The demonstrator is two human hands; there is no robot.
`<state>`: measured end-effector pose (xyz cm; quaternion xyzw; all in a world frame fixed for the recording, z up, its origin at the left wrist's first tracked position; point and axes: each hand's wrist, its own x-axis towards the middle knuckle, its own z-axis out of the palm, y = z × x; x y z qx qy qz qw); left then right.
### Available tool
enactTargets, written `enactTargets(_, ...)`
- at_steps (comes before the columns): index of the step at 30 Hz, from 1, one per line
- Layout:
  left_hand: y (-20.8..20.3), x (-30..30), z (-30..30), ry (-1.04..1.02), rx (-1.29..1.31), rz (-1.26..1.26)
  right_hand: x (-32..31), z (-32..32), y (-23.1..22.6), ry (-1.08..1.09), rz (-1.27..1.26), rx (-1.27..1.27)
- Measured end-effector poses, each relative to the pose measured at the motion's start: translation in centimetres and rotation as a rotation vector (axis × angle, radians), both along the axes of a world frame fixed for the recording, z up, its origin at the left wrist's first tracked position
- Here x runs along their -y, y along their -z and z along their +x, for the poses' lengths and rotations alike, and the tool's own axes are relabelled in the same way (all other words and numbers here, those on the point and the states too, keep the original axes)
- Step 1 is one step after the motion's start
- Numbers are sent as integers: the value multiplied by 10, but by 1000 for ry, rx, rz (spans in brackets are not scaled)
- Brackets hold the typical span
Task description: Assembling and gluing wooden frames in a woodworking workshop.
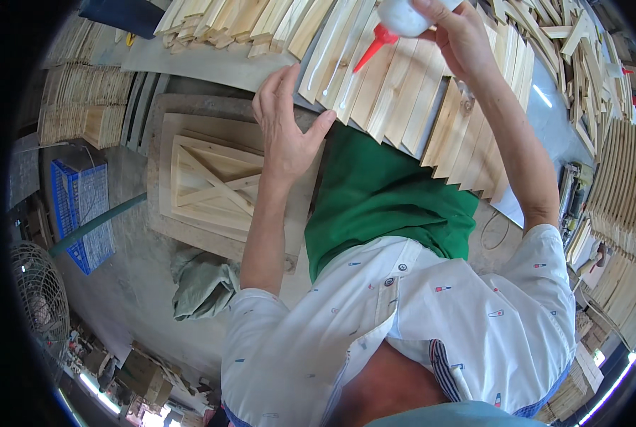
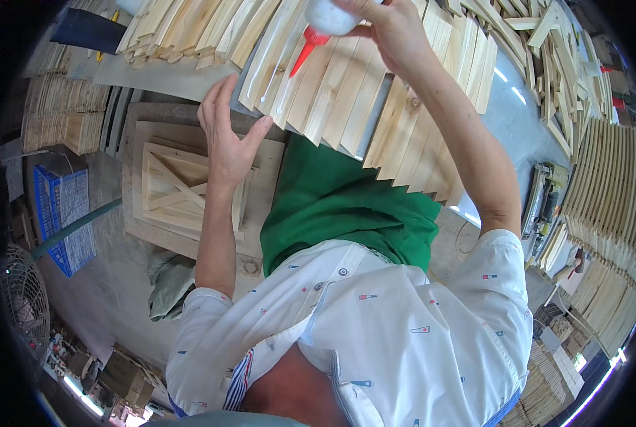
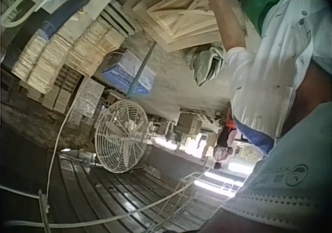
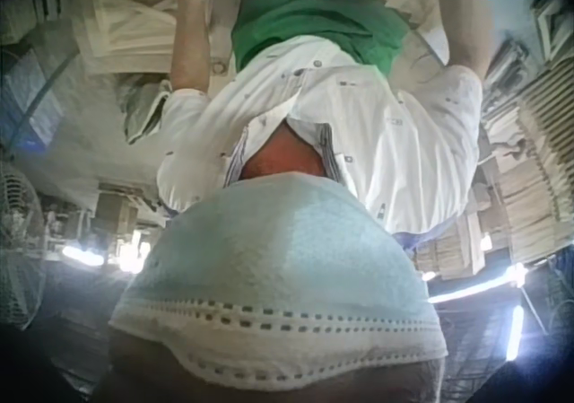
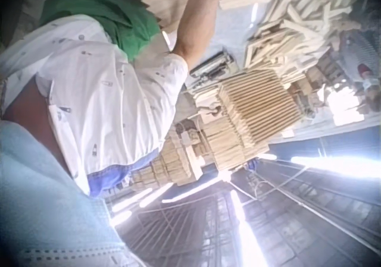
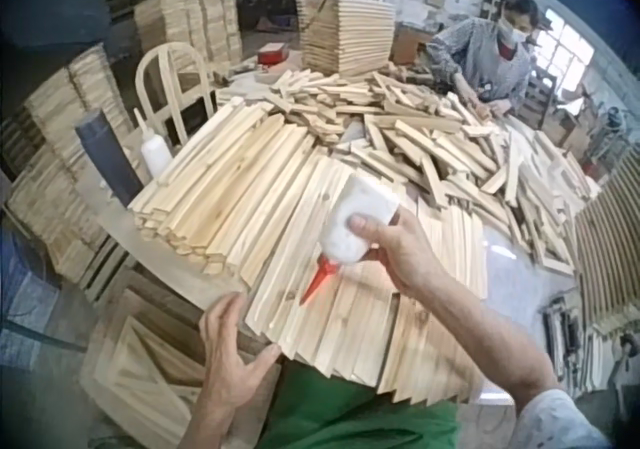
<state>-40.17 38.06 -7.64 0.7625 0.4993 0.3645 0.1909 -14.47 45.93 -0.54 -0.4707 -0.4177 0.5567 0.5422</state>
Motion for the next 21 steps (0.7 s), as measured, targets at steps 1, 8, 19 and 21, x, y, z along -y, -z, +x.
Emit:
enactTargets(1, 0, 1, -1, -3, -2, -8, -10, 4, -2, 49, 17, 21)
enactTargets(8, -4, 1, 0, -6, 5, -51, -78, 49, -7, 144, 159, 107)
enactTargets(19, -3, 5, -2, -29, -4, -67, -147, 88, 0, 361, 339, 211)
enactTargets(21, -3, 4, -1, -16, 10, -67, -134, 108, -6, 142, 259, -240)
